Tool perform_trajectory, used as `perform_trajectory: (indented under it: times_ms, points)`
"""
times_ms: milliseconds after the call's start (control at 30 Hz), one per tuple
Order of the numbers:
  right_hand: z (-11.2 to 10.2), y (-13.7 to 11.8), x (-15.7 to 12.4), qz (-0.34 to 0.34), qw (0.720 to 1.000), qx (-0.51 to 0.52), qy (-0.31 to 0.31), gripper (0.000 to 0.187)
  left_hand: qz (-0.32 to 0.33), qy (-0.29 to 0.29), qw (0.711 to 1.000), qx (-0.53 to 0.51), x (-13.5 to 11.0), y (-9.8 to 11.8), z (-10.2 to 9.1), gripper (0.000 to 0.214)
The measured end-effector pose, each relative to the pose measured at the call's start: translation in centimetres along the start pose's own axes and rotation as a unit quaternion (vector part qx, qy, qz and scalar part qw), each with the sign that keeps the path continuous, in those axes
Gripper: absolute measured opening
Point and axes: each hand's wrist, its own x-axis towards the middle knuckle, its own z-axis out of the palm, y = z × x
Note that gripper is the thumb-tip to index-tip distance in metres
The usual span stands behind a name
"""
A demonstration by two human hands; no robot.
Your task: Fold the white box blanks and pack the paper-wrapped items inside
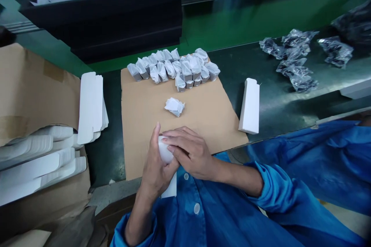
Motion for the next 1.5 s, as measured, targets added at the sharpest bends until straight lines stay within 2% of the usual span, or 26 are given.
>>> perform_trajectory:
  times_ms: [67, 100, 167, 233, 267, 333, 400, 433, 500, 567, 600, 667, 700, 767, 833, 900, 1000, 1033, 1100, 1167, 1233, 1267, 1333, 1400, 1500]
  points:
    - [-0.2, 0.2, 0.7, -0.004, 0.998, -0.026, -0.065, 0.026, -0.018, 0.017, 1.0, -0.016, 0.5, -0.1, 0.1, 0.084]
    - [-0.5, 0.5, 1.5, 0.001, 0.994, -0.043, -0.102, 0.027, -0.036, 0.046, 0.998, -0.026, 1.1, -0.3, 0.1, 0.081]
    - [-1.3, 1.3, 3.6, 0.033, 0.982, -0.114, -0.146, 0.043, -0.086, 0.136, 0.985, -0.07, 2.6, -0.9, -0.2, 0.07]
    - [-2.0, 2.5, 5.6, 0.079, 0.959, -0.222, -0.155, 0.06, -0.124, 0.211, 0.963, -0.114, 4.1, -1.9, -1.0, 0.061]
    - [-2.3, 3.3, 6.5, 0.101, 0.946, -0.262, -0.164, 0.06, -0.126, 0.231, 0.959, -0.109, 4.6, -2.3, -1.7, 0.061]
    - [-3.0, 4.7, 7.7, 0.131, 0.929, -0.285, -0.198, 0.05, -0.086, 0.242, 0.966, -0.02, 4.9, -2.9, -3.1, 0.068]
    - [-4.0, 5.7, 8.3, 0.15, 0.929, -0.242, -0.238, 0.043, 0.015, 0.191, 0.975, 0.109, 4.2, -3.1, -4.6, 0.074]
    - [-4.6, 6.0, 8.5, 0.157, 0.93, -0.214, -0.256, 0.04, 0.074, 0.134, 0.975, 0.16, 3.7, -3.0, -5.1, 0.074]
    - [-5.8, 6.0, 8.7, 0.171, 0.926, -0.203, -0.269, 0.034, 0.174, -0.017, 0.96, 0.221, 2.9, -2.8, -5.8, 0.067]
    - [-6.8, 5.5, 8.6, 0.189, 0.911, -0.288, -0.226, 0.032, 0.224, -0.123, 0.933, 0.254, 2.6, -2.8, -5.8, 0.057]
    - [-7.2, 5.2, 8.3, 0.191, 0.899, -0.347, -0.188, 0.034, 0.231, -0.145, 0.925, 0.266, 2.7, -2.8, -5.7, 0.052]
    - [-7.7, 4.5, 7.6, 0.171, 0.886, -0.406, -0.146, 0.036, 0.224, -0.143, 0.921, 0.286, 3.3, -3.1, -5.3, 0.044]
    - [-7.9, 4.3, 7.1, 0.145, 0.892, -0.398, -0.16, 0.036, 0.213, -0.134, 0.92, 0.299, 3.6, -3.2, -5.2, 0.042]
    - [-7.9, 4.0, 6.0, 0.074, 0.901, -0.355, -0.238, 0.039, 0.195, -0.119, 0.918, 0.325, 4.1, -3.2, -5.0, 0.043]
    - [-7.5, 4.0, 5.2, 0.02, 0.885, -0.337, -0.32, 0.044, 0.188, -0.103, 0.915, 0.341, 4.4, -3.0, -4.8, 0.047]
    - [-6.9, 3.9, 5.0, 0.051, 0.865, -0.381, -0.324, 0.045, 0.19, -0.098, 0.915, 0.342, 4.4, -2.6, -4.3, 0.053]
    - [-6.6, 3.2, 5.4, 0.182, 0.823, -0.475, -0.251, 0.053, 0.206, -0.111, 0.916, 0.326, 4.3, -2.0, -3.1, 0.06]
    - [-6.9, 2.9, 5.6, 0.204, 0.814, -0.49, -0.236, 0.057, 0.211, -0.119, 0.917, 0.318, 4.3, -1.8, -2.7, 0.057]
    - [-7.9, 2.6, 6.1, 0.181, 0.821, -0.489, -0.231, 0.051, 0.213, -0.136, 0.917, 0.309, 4.5, -1.5, -2.1, 0.05]
    - [-9.3, 3.0, 6.5, 0.1, 0.844, -0.465, -0.249, 0.044, 0.21, -0.148, 0.915, 0.312, 4.7, -1.5, -2.0, 0.047]
    - [-10.2, 4.0, 6.8, 0.019, 0.856, -0.414, -0.309, 0.049, 0.22, -0.169, 0.909, 0.312, 5.0, -1.5, -2.3, 0.046]
    - [-10.4, 4.7, 6.9, 0.0, 0.857, -0.389, -0.337, 0.05, 0.23, -0.182, 0.906, 0.306, 5.1, -1.5, -2.5, 0.047]
    - [-10.2, 5.8, 6.8, 0.015, 0.861, -0.362, -0.357, 0.044, 0.251, -0.209, 0.902, 0.282, 5.2, -1.7, -3.0, 0.051]
    - [-9.8, 6.3, 6.4, 0.066, 0.867, -0.371, -0.326, 0.041, 0.262, -0.22, 0.904, 0.255, 5.1, -1.9, -3.4, 0.052]
    - [-9.4, 5.7, 5.1, 0.111, 0.876, -0.372, -0.285, 0.04, 0.263, -0.202, 0.914, 0.236, 4.8, -2.2, -3.5, 0.048]
